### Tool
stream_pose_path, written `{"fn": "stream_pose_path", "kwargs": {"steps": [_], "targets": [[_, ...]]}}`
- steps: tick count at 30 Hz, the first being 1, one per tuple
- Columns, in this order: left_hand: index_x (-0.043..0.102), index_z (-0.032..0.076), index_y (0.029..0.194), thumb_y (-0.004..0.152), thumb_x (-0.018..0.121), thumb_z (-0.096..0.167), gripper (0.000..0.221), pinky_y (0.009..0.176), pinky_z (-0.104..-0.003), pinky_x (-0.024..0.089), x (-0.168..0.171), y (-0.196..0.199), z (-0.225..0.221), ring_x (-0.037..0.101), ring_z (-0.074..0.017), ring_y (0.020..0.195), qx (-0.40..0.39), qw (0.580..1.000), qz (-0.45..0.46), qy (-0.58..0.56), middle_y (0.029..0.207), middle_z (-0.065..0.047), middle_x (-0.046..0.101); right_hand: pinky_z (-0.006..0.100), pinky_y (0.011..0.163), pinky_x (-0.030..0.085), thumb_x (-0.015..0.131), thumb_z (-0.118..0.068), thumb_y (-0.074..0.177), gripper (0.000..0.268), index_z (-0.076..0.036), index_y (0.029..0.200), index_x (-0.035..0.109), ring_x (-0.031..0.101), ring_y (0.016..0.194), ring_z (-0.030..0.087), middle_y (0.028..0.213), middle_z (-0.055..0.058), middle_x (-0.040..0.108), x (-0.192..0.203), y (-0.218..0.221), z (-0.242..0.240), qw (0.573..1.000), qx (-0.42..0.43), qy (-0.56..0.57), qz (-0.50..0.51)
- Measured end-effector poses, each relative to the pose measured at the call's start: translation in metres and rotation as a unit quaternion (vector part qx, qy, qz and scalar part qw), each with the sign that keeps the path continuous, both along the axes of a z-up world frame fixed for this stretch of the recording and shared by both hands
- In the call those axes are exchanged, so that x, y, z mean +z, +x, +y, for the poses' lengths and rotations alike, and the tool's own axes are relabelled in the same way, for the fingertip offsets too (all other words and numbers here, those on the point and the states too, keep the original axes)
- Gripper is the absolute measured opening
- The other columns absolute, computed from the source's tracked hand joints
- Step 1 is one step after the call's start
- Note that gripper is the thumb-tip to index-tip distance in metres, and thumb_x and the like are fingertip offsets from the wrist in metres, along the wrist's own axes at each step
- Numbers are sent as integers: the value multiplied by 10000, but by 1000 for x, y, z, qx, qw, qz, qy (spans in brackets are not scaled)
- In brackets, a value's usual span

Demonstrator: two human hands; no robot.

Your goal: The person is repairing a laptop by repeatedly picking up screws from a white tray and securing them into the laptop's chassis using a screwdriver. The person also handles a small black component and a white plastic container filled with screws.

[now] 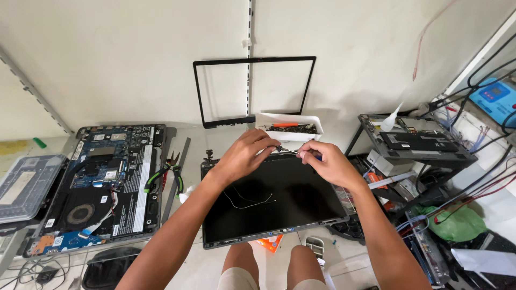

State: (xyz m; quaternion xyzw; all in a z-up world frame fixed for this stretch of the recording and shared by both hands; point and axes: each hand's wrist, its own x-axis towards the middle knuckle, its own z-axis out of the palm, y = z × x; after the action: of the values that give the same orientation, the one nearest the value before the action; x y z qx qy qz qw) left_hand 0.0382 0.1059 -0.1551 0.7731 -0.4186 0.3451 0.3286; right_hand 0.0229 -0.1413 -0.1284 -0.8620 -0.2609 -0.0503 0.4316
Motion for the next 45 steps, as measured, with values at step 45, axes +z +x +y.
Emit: {"fn": "stream_pose_path", "kwargs": {"steps": [45], "targets": [[696, -67, 1046, 882, 742, 132, 262, 809, -356, 630, -36, 30, -17, 747, -227, 795, -176, 664, 473, -552, 890, -198, 732, 309, 580, 494, 607, -85, 935, 128, -115, 967, 727, 573, 536, 155, 578, 84, 671, -38, -49, -2, 985, -136, 67, -82]]}}
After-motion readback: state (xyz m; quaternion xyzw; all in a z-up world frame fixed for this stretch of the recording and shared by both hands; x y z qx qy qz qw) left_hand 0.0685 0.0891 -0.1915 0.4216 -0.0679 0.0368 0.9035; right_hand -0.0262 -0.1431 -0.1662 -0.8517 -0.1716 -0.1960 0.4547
